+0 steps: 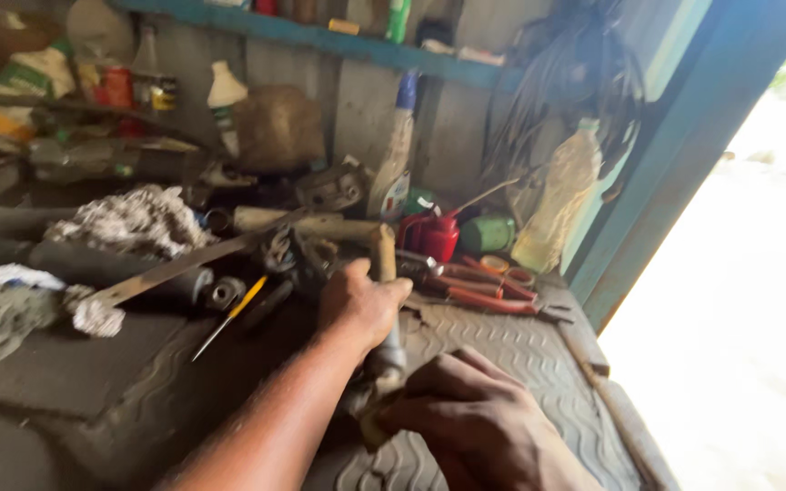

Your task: The person cleans a shock absorber, wipes a metal component with a cloth, and then applies a lubricant or substance to the shock absorber's rod and eyelet using their fingers and a small piece of material.

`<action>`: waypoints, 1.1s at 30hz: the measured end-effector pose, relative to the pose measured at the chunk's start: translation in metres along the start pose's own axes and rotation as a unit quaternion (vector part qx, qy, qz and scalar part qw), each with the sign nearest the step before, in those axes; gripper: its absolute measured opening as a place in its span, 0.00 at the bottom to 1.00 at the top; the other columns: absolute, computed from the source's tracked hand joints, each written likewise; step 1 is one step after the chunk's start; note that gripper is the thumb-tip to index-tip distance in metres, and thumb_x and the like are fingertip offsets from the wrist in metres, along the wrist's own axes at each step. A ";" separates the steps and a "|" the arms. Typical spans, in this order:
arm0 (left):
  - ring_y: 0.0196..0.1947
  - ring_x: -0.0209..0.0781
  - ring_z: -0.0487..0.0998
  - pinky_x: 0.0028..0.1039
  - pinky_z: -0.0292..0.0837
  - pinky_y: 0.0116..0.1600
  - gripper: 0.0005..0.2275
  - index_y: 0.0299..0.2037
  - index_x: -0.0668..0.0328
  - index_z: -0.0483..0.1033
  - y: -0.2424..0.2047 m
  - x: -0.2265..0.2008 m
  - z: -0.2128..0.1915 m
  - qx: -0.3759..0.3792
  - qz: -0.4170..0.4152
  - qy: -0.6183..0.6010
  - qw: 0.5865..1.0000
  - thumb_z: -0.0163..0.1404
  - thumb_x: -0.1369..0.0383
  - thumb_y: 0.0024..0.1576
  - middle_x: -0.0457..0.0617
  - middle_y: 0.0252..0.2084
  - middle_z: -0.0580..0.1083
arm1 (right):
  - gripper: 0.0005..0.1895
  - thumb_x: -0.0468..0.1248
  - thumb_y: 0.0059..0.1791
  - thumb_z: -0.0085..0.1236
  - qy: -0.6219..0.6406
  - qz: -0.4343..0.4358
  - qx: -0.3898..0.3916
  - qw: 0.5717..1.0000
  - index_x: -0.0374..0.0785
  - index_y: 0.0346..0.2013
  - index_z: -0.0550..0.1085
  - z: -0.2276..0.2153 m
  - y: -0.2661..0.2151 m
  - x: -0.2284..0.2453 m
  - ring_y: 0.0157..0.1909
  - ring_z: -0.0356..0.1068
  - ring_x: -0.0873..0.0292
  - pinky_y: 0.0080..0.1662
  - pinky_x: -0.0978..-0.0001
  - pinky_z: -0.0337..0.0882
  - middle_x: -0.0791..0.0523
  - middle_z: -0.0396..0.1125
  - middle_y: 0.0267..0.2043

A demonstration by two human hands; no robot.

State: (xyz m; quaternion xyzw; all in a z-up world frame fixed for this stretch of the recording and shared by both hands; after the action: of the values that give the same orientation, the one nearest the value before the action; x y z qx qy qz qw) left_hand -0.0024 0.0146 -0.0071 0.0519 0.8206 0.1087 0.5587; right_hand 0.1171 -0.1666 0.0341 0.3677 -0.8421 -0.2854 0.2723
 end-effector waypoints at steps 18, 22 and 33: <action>0.48 0.62 0.79 0.43 0.74 0.52 0.23 0.44 0.66 0.79 0.007 0.011 0.012 -0.019 0.051 0.017 0.998 0.62 0.56 0.43 0.66 0.44 0.79 | 0.15 0.24 0.43 0.59 0.029 0.024 -0.006 0.999 0.38 0.43 0.80 0.021 -0.009 -0.029 0.45 0.74 0.51 0.46 0.63 0.74 0.53 0.72 0.41; 0.49 0.61 0.79 0.43 0.74 0.53 0.24 0.45 0.66 0.79 0.010 0.009 0.009 -0.011 0.023 0.009 1.000 0.61 0.56 0.42 0.66 0.46 0.78 | 0.14 0.27 0.41 0.59 -0.067 -0.086 0.010 0.994 0.40 0.39 0.80 0.006 -0.003 -0.024 0.45 0.74 0.50 0.50 0.55 0.70 0.53 0.72 0.41; 0.47 0.57 0.81 0.41 0.75 0.51 0.20 0.46 0.61 0.79 0.000 -0.008 -0.007 0.005 -0.012 -0.046 0.999 0.60 0.61 0.43 0.62 0.43 0.80 | 0.16 0.29 0.42 0.59 -0.070 -0.009 0.050 0.996 0.42 0.43 0.82 0.004 0.003 -0.031 0.46 0.75 0.50 0.52 0.50 0.67 0.54 0.72 0.38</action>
State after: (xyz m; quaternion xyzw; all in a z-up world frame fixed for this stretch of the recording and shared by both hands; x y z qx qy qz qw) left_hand -0.0058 0.0125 0.0026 0.0493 0.7950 0.0954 0.5970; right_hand 0.1310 -0.1398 0.0260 0.3674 -0.8691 -0.2701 0.1915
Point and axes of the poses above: each hand's wrist, its own y-axis towards the middle knuckle, its own z-axis out of the palm, x = y × z, the point moved 1 cm from there along y, towards the middle knuckle
